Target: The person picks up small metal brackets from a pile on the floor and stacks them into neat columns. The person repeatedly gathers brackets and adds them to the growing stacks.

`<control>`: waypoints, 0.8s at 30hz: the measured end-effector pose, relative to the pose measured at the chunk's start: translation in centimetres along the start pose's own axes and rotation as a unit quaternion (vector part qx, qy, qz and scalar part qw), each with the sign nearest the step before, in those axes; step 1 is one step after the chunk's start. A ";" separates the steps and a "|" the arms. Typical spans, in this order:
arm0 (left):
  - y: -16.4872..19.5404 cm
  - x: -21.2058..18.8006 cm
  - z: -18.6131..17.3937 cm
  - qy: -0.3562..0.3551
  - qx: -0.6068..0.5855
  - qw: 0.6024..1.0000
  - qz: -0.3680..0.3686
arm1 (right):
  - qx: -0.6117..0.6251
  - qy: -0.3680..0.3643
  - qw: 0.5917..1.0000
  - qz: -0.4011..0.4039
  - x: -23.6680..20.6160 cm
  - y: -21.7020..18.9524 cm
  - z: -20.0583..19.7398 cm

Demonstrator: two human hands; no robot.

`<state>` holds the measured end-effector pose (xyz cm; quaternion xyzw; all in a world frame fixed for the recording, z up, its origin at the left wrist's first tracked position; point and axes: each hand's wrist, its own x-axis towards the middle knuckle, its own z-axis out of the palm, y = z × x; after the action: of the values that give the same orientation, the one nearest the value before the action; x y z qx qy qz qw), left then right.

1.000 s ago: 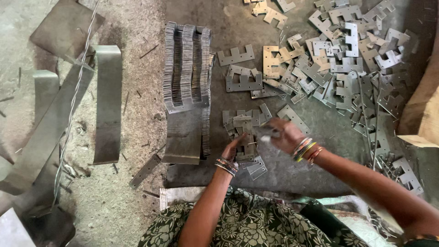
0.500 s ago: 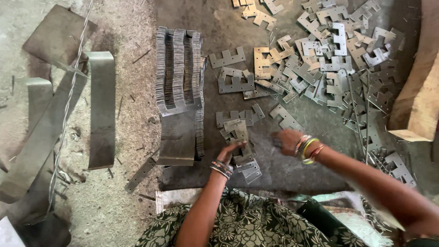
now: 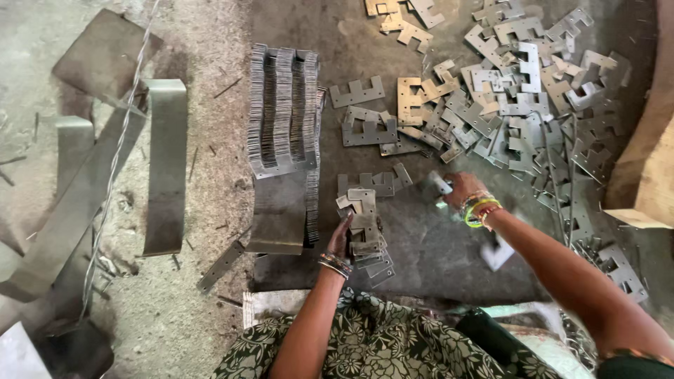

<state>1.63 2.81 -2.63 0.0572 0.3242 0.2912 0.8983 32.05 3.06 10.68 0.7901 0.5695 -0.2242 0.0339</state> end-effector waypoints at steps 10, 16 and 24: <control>0.2 0.8 -0.3 0.006 0.003 0.999 0.048 | -0.098 0.085 0.926 -0.353 -1.5 -8.3 -0.8; 0.1 0.0 -0.9 -0.045 -0.006 0.997 0.061 | -0.141 0.057 0.904 -0.400 1.9 -12.4 1.2; 0.9 -0.1 -0.5 -0.012 -0.004 0.999 0.046 | -0.210 -0.148 0.960 -0.113 0.2 -6.6 0.4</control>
<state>0.83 3.46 -2.69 0.0716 0.3088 0.3327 0.8882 25.89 5.42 11.63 0.6537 0.6778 -0.2162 0.2579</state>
